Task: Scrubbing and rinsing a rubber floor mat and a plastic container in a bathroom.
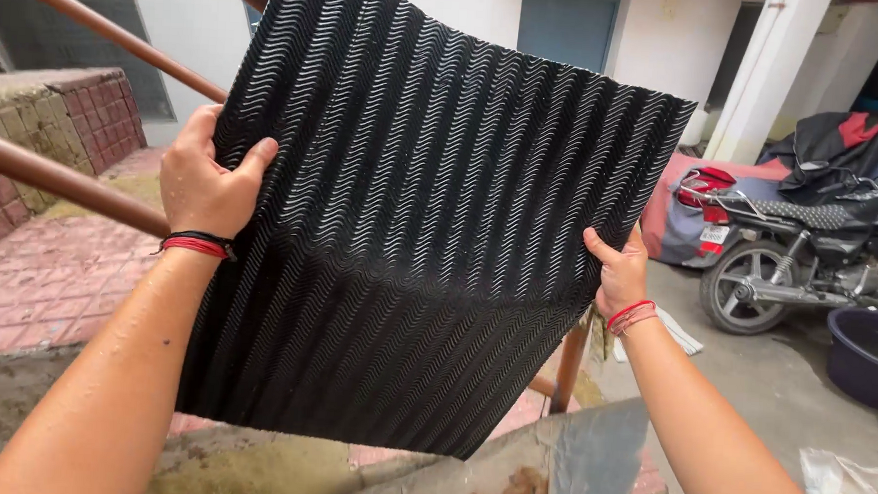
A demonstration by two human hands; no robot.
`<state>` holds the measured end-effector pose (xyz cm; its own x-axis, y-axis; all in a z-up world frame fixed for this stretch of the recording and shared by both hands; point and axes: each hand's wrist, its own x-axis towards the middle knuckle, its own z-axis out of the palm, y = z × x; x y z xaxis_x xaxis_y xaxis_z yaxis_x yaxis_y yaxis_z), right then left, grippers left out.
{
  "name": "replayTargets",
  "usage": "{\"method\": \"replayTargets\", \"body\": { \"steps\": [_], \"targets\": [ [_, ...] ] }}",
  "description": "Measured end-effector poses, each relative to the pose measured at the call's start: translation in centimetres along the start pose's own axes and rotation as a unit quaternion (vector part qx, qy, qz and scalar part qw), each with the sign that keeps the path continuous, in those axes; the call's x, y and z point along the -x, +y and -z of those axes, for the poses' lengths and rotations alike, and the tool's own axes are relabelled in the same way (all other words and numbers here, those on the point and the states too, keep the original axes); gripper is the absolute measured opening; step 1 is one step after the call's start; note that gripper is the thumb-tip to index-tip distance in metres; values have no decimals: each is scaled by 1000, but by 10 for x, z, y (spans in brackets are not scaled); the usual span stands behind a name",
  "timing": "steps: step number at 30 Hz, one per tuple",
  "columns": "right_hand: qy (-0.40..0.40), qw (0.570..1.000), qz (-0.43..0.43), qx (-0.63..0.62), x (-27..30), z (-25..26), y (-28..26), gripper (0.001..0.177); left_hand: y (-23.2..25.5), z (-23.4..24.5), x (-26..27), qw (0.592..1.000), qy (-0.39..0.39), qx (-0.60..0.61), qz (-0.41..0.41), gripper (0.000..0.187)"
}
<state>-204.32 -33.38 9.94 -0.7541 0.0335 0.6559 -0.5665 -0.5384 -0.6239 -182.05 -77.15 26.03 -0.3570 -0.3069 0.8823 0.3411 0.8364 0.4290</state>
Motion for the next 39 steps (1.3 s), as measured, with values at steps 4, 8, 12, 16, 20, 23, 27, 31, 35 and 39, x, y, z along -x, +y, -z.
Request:
{"method": "replayTargets", "body": {
  "steps": [4, 8, 12, 16, 20, 23, 27, 31, 35, 39],
  "targets": [
    [-4, 1000, 2, -27, -77, -20, 31, 26, 7, -23, -64, 998, 18, -57, 5, 39],
    [-8, 999, -5, -43, -142, -41, 65, 29, -7, -52, -122, 987, 37, -150, -49, 38],
    [-47, 997, 37, -49, -200, -46, 108, 37, -19, -87, -165, 982, 49, -177, -46, 36],
    [-14, 1000, 10, 2, -226, -39, 163, 37, -28, -118, -187, 958, 96, -257, -88, 36],
    [24, 979, -162, 120, -229, -36, 184, 55, -31, -139, -204, 917, 118, -333, -186, 44],
    [-30, 932, -28, 360, -205, -55, 146, 50, -38, -158, -222, 894, 72, -432, -94, 42],
    [-304, 837, 124, 437, -141, -112, 42, 79, -46, -179, -254, 768, 53, -636, -56, 45],
    [-243, 773, 208, 548, -118, -140, 43, 120, -57, -186, -249, 741, 70, -667, -49, 43],
    [-256, 762, 56, 592, -133, -135, 51, 111, -33, -196, -187, 829, 46, -505, -237, 37],
    [-345, 762, 169, 522, -145, -90, 63, 119, -5, -205, -126, 789, -41, -515, -332, 58]
  ]
}}
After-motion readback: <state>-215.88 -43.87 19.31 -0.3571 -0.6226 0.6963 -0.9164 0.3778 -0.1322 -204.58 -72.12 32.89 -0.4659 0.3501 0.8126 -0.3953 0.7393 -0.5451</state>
